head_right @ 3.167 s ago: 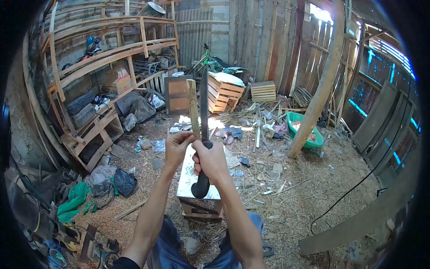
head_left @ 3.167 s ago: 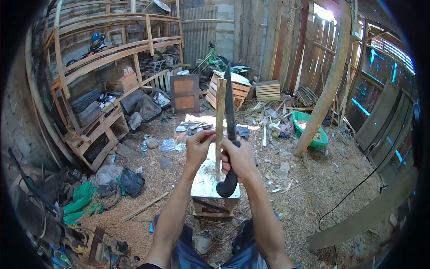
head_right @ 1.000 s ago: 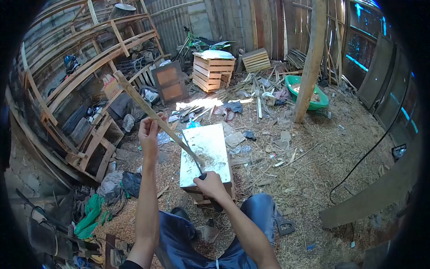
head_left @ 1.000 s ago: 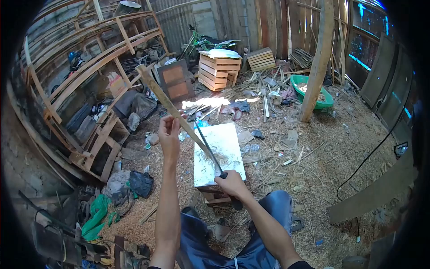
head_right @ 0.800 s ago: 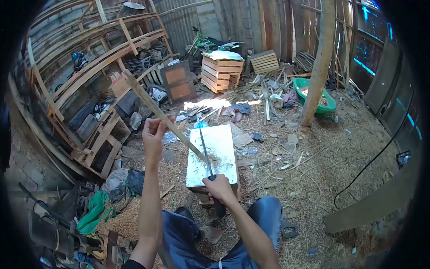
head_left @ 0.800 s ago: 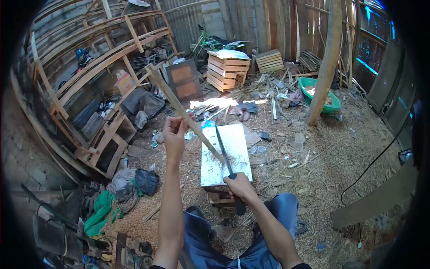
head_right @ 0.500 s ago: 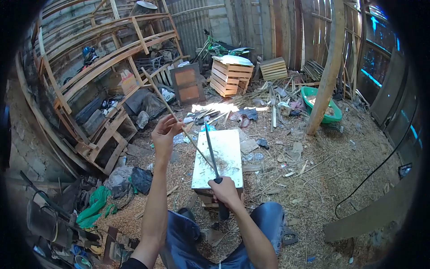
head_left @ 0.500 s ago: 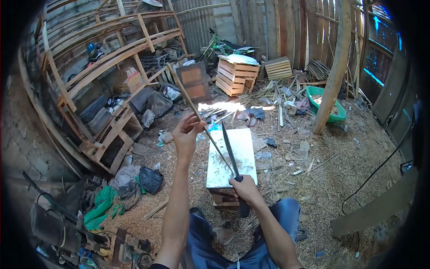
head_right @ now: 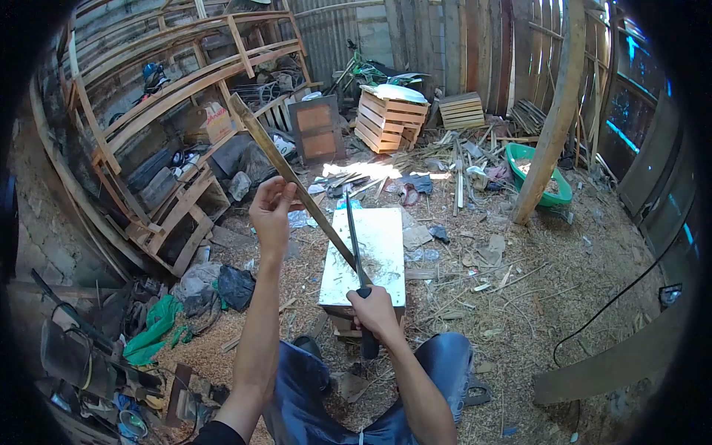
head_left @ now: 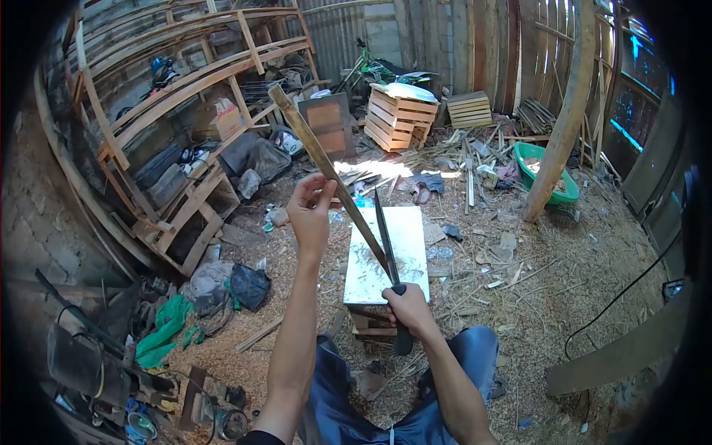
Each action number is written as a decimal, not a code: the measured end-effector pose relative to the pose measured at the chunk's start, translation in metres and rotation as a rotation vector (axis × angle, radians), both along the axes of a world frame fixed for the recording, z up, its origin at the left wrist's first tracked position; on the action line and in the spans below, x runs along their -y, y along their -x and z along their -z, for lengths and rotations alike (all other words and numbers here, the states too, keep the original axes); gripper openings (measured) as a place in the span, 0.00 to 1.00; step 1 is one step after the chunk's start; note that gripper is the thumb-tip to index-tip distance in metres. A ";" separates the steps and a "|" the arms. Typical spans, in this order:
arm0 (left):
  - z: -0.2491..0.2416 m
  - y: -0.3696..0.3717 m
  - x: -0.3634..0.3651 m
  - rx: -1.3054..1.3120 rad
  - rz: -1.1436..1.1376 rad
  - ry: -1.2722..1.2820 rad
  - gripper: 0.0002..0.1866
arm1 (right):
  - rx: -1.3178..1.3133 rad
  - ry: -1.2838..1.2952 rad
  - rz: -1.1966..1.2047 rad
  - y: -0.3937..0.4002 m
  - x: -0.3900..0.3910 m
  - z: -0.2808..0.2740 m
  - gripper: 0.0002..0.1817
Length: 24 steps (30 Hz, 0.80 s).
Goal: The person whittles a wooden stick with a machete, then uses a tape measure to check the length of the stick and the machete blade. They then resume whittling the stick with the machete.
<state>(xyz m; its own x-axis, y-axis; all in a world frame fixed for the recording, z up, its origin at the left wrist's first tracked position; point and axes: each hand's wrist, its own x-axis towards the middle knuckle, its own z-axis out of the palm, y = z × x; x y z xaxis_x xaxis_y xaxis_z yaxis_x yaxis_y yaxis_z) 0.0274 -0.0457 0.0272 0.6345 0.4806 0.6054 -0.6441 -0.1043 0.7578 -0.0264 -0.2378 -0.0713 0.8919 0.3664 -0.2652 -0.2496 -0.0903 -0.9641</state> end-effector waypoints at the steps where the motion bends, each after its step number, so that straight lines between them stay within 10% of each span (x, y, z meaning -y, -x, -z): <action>1: -0.001 0.001 0.001 0.010 -0.017 -0.012 0.11 | -0.006 -0.016 0.001 0.000 0.000 0.002 0.12; 15: 0.001 -0.003 0.016 -0.127 0.056 -0.256 0.09 | 0.362 -0.371 0.153 -0.019 -0.014 -0.150 0.12; 24: 0.004 0.000 0.015 -0.115 0.132 -0.158 0.05 | -0.020 -0.282 0.017 -0.024 -0.028 -0.126 0.11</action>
